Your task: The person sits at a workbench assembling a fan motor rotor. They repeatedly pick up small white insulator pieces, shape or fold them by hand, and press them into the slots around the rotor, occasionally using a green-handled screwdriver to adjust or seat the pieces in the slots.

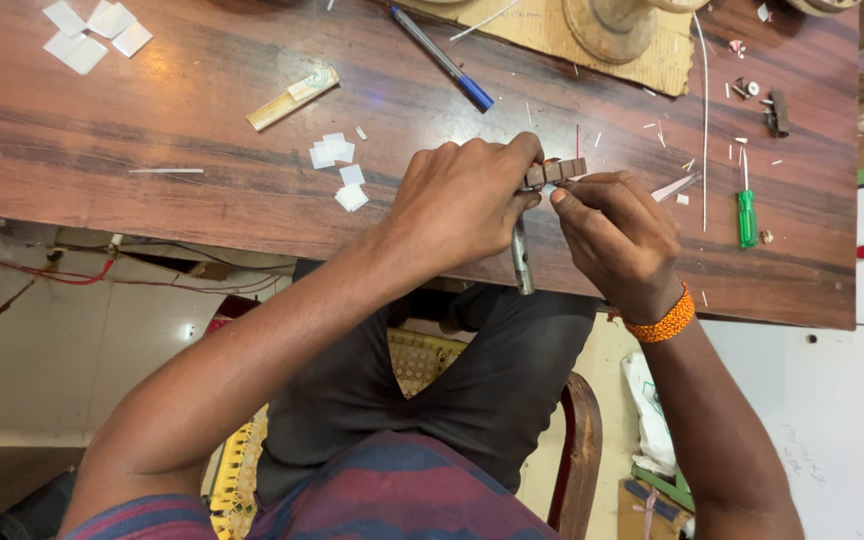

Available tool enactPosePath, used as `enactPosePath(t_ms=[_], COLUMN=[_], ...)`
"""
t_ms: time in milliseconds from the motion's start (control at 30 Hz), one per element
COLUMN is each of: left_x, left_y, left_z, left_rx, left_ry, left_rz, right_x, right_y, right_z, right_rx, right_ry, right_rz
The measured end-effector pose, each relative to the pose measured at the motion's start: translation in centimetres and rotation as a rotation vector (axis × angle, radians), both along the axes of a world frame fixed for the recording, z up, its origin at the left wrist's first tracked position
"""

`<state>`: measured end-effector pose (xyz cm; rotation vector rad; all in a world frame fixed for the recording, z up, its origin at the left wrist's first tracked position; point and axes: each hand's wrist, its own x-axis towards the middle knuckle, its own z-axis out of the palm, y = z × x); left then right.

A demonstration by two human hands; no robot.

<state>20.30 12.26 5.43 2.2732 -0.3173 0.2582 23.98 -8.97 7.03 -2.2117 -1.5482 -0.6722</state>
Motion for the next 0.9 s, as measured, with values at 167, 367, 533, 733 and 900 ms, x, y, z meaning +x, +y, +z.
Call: enactPosePath(t_ms=[167, 367, 533, 733, 900], left_x=[0.2, 0.2, 0.2, 0.5, 1.1], left_y=[0.0, 0.0, 0.1, 0.7, 1.5], left_z=[0.4, 0.0, 0.0, 0.2, 0.1], left_rx=[0.045, -0.003, 0.008, 0.037, 0.063], left_ry=[0.061, -0.018, 0.031, 0.007, 0.020], left_rz=[-0.012, -0.001, -0.008, -0.033, -0.106], right_x=[0.4, 0.1, -0.7, -1.1, -0.7], right_y=[0.2, 0.1, 0.7, 1.4, 2.4], right_z=[0.3, -0.3, -1.0, -2.1, -2.3], right_rx=[-0.001, 0.020, 0.061, 0.087, 0.123], right_ry=[-0.027, -0.036, -0.058, -0.203, -0.273], right_rz=[0.016, -0.014, -0.041, -0.081, -0.096])
